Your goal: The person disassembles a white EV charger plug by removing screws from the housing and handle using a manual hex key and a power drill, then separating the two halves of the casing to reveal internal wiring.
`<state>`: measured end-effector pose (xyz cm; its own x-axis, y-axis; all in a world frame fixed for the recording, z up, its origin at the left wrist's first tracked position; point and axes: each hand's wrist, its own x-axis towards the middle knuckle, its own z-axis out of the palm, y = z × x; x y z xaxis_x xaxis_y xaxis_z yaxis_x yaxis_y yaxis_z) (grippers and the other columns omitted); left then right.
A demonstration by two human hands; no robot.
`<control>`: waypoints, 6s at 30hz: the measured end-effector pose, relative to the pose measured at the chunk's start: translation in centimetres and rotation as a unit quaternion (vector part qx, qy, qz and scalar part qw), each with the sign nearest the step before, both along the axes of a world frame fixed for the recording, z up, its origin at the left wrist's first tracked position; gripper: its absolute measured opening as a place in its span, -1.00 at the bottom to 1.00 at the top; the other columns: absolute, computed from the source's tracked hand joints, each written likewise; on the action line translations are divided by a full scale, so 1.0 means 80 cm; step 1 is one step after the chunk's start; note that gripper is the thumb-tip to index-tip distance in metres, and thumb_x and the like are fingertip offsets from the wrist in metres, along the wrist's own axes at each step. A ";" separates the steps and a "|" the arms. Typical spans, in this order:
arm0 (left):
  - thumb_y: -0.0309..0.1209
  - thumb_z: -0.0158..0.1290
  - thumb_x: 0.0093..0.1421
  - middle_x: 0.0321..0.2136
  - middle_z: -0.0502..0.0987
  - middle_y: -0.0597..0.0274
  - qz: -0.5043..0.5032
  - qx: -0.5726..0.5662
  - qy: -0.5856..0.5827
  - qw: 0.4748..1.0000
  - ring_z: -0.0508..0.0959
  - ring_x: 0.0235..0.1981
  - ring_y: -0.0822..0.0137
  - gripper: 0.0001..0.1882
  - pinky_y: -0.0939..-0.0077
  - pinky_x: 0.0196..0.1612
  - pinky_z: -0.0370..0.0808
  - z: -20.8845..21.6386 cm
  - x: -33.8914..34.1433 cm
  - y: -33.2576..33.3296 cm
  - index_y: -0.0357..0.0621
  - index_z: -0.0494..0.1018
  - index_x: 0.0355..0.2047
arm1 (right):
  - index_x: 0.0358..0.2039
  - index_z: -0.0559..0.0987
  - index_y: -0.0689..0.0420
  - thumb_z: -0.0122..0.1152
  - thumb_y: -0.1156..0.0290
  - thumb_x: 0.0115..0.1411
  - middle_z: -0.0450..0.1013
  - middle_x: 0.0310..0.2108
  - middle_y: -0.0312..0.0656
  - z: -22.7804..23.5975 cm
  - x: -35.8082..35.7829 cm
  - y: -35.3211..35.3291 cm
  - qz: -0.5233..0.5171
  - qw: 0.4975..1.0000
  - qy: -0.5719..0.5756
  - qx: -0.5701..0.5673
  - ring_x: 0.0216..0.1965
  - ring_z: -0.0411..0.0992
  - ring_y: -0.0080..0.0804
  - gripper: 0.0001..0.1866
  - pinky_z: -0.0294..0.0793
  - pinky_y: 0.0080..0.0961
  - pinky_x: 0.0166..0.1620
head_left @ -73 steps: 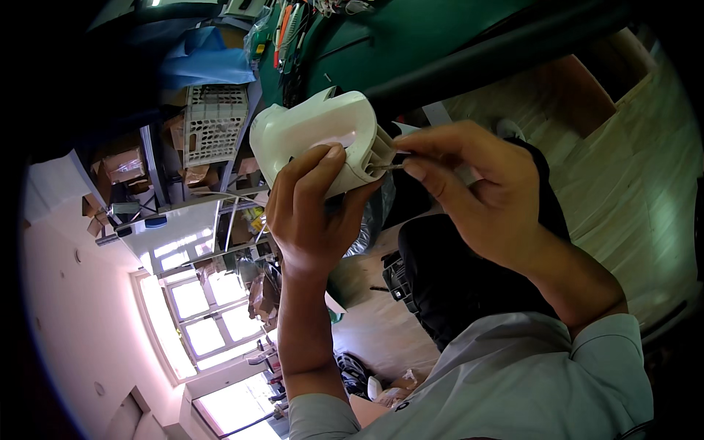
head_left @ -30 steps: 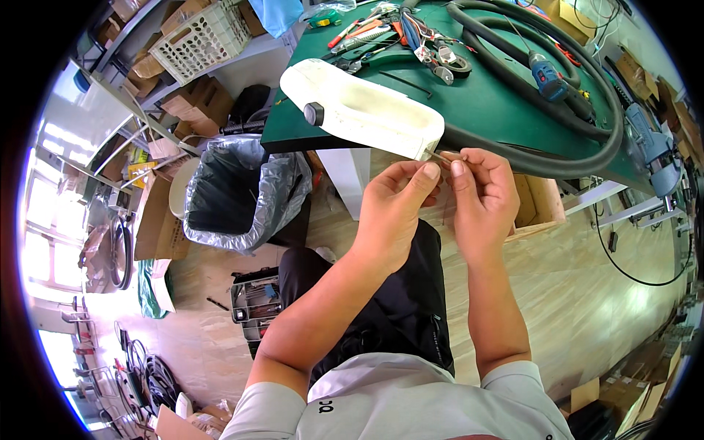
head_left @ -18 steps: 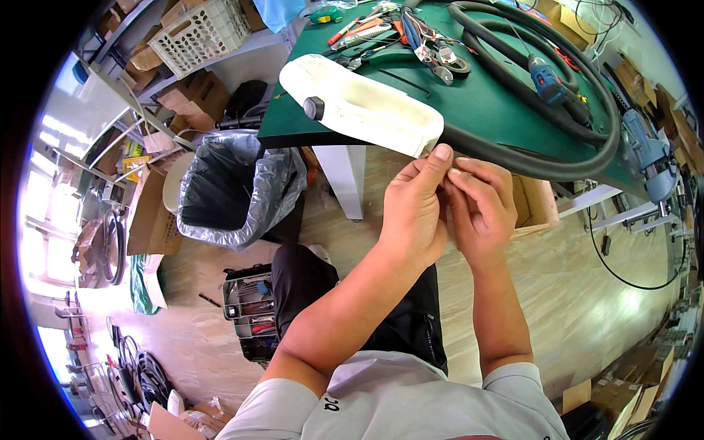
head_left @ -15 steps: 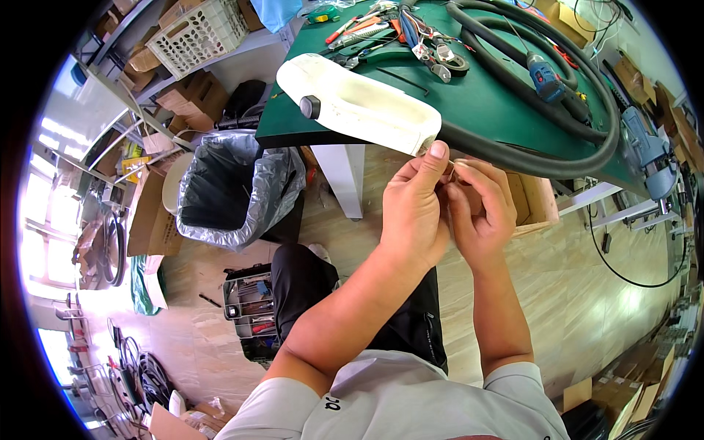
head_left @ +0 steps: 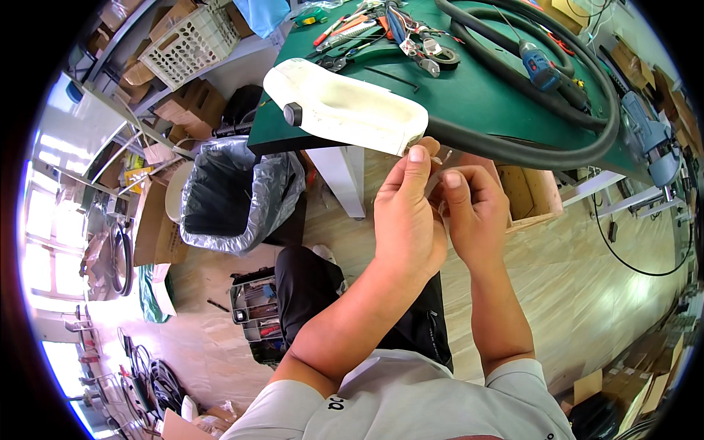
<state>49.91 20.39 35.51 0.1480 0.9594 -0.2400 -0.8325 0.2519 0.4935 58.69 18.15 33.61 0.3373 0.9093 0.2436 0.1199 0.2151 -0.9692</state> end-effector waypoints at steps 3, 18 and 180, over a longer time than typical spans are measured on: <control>-0.26 -0.01 0.38 -0.06 0.46 0.23 -0.017 0.041 -0.012 0.999 0.37 0.02 0.37 -0.69 0.44 0.11 0.36 0.002 -0.001 -0.002 -0.20 0.46 -0.01 | -0.25 0.53 0.25 0.24 0.40 0.26 0.53 -0.36 -0.21 0.006 -0.008 0.010 0.011 0.997 0.055 0.051 -0.37 0.45 -0.62 -0.83 0.46 -0.65 -0.30; -0.26 0.12 0.30 -0.26 0.55 0.34 -0.049 0.068 -0.054 0.995 0.46 -0.17 0.50 -0.80 0.56 -0.11 0.41 -0.004 -0.005 0.007 -0.13 0.51 -0.21 | -0.17 0.56 0.22 0.21 0.70 0.14 0.55 -0.27 -0.13 0.001 0.001 0.023 -0.043 0.946 -0.188 0.260 -0.27 0.56 -0.38 -0.77 0.55 -0.52 -0.22; -0.21 -0.09 0.41 0.01 0.41 0.13 -0.040 -0.055 0.079 0.995 0.45 0.05 0.31 -0.57 0.38 0.12 0.42 -0.109 -0.045 -0.070 -0.34 0.25 0.08 | 0.17 0.40 0.15 0.51 0.03 -0.13 0.40 0.12 0.00 -0.036 0.053 -0.010 0.215 0.726 -0.641 -0.130 0.13 0.36 -0.06 -0.12 0.37 -0.22 0.14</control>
